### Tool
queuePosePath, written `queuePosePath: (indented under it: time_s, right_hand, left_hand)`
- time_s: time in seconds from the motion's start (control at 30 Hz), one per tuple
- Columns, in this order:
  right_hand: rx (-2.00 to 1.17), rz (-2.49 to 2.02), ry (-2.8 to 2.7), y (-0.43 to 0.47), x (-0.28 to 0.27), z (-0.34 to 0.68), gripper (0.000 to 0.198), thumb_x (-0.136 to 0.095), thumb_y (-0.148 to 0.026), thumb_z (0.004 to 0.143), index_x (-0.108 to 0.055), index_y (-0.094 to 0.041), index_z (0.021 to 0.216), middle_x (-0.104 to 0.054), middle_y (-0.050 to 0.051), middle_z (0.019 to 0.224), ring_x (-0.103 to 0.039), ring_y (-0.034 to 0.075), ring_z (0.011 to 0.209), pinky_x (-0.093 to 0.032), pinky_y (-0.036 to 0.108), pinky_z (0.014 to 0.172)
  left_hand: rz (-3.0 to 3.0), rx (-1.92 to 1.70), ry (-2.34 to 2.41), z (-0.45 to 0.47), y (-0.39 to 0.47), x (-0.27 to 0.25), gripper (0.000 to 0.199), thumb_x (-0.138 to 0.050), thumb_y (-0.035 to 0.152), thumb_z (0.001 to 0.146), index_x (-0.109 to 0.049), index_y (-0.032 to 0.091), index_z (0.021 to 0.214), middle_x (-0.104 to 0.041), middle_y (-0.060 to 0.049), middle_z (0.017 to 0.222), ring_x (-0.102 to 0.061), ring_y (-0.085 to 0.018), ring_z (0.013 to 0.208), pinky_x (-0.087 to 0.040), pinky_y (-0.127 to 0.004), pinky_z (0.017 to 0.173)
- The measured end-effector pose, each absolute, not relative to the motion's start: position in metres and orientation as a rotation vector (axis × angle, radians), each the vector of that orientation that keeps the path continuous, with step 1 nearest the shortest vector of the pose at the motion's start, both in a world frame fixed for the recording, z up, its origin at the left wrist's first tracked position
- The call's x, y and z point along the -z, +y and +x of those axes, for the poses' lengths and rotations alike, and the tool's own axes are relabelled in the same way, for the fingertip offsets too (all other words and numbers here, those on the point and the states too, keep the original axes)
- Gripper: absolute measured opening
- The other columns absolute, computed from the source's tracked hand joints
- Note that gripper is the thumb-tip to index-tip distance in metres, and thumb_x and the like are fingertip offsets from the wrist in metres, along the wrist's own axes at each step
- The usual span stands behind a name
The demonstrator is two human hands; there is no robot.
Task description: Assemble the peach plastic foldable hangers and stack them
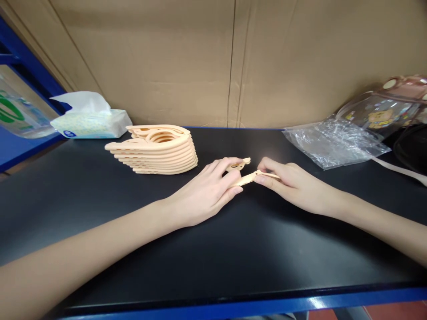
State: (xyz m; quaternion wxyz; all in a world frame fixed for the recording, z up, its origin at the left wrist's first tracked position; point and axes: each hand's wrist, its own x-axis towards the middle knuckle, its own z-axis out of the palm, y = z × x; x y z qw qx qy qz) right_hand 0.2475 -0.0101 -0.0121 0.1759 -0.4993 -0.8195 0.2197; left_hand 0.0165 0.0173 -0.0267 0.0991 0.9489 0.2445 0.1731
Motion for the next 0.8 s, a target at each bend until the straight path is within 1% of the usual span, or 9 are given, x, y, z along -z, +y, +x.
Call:
queuePosePath:
  time_s: [0.1, 0.17, 0.23, 0.4, 0.47, 0.67, 0.8]
  right_hand:
    - [-0.602, -1.374, -2.371, -0.0099, 0.0127, 0.2469, 0.035, -0.033, -0.047, 0.098, -0.036, -0.022, 0.074, -0.035, -0.007, 0.057, -0.034, 0.01, 0.049, -0.027, 0.024, 0.05]
    - [-0.561, -1.381, -2.406, -0.0095, 0.0132, 0.2469, 0.038, -0.028, -0.049, 0.098, -0.034, -0.022, 0.072, -0.033, -0.006, 0.057, -0.033, 0.011, 0.049, -0.026, 0.025, 0.049]
    - [-0.488, -1.395, -2.449, -0.0086, 0.014, 0.2475, 0.039, -0.026, -0.05, 0.098, -0.035, -0.022, 0.072, -0.034, -0.006, 0.056, -0.034, 0.011, 0.048, -0.025, 0.025, 0.05]
    - [-0.165, -1.459, -2.551, -0.0058, 0.0158, 0.2512, 0.043, -0.022, -0.056, 0.097, -0.039, -0.023, 0.075, -0.041, -0.004, 0.055, -0.037, 0.013, 0.046, -0.023, 0.027, 0.05]
    - [-0.117, -1.462, -2.571, -0.0052, 0.0159, 0.2523, 0.045, -0.02, -0.058, 0.096, -0.039, -0.023, 0.075, -0.042, -0.003, 0.055, -0.038, 0.014, 0.046, -0.023, 0.027, 0.05]
    - [-0.252, -1.405, -2.537, -0.0053, 0.0154, 0.2528, 0.04, -0.023, -0.053, 0.098, -0.037, -0.023, 0.076, -0.039, -0.005, 0.055, -0.037, 0.013, 0.047, -0.025, 0.026, 0.051]
    - [-0.329, -1.364, -2.512, -0.0047, 0.0166, 0.2522, 0.039, -0.025, -0.051, 0.098, -0.036, -0.023, 0.075, -0.037, -0.006, 0.055, -0.035, 0.012, 0.046, -0.025, 0.025, 0.05]
  left_hand:
    - [2.808, -0.508, 0.729, 0.0154, 0.0175, 0.0264, 0.025, -0.032, 0.031, 0.1, -0.052, 0.018, 0.104, -0.037, -0.012, 0.144, -0.039, -0.025, 0.13, -0.038, -0.045, 0.107]
    - [2.809, -0.503, 0.729, 0.0148, 0.0178, 0.0262, 0.025, -0.032, 0.032, 0.1, -0.052, 0.018, 0.105, -0.037, -0.012, 0.143, -0.039, -0.025, 0.13, -0.038, -0.046, 0.107]
    - [2.807, -0.499, 0.72, 0.0145, 0.0181, 0.0259, 0.025, -0.032, 0.031, 0.1, -0.052, 0.018, 0.106, -0.037, -0.012, 0.143, -0.039, -0.025, 0.129, -0.038, -0.046, 0.106]
    - [2.784, -0.496, 0.699, 0.0152, 0.0184, 0.0247, 0.026, -0.032, 0.03, 0.1, -0.052, 0.019, 0.111, -0.038, -0.011, 0.143, -0.04, -0.025, 0.129, -0.039, -0.045, 0.106]
    - [2.775, -0.495, 0.696, 0.0158, 0.0183, 0.0244, 0.026, -0.032, 0.03, 0.1, -0.053, 0.018, 0.11, -0.038, -0.012, 0.143, -0.04, -0.024, 0.129, -0.04, -0.045, 0.106]
    - [2.776, -0.515, 0.697, 0.0154, 0.0177, 0.025, 0.028, -0.031, 0.03, 0.1, -0.053, 0.018, 0.112, -0.037, -0.011, 0.143, -0.039, -0.025, 0.13, -0.038, -0.045, 0.108]
    - [2.788, -0.534, 0.686, 0.0146, 0.018, 0.0255, 0.027, -0.032, 0.03, 0.1, -0.053, 0.019, 0.111, -0.037, -0.011, 0.143, -0.04, -0.025, 0.129, -0.039, -0.045, 0.107]
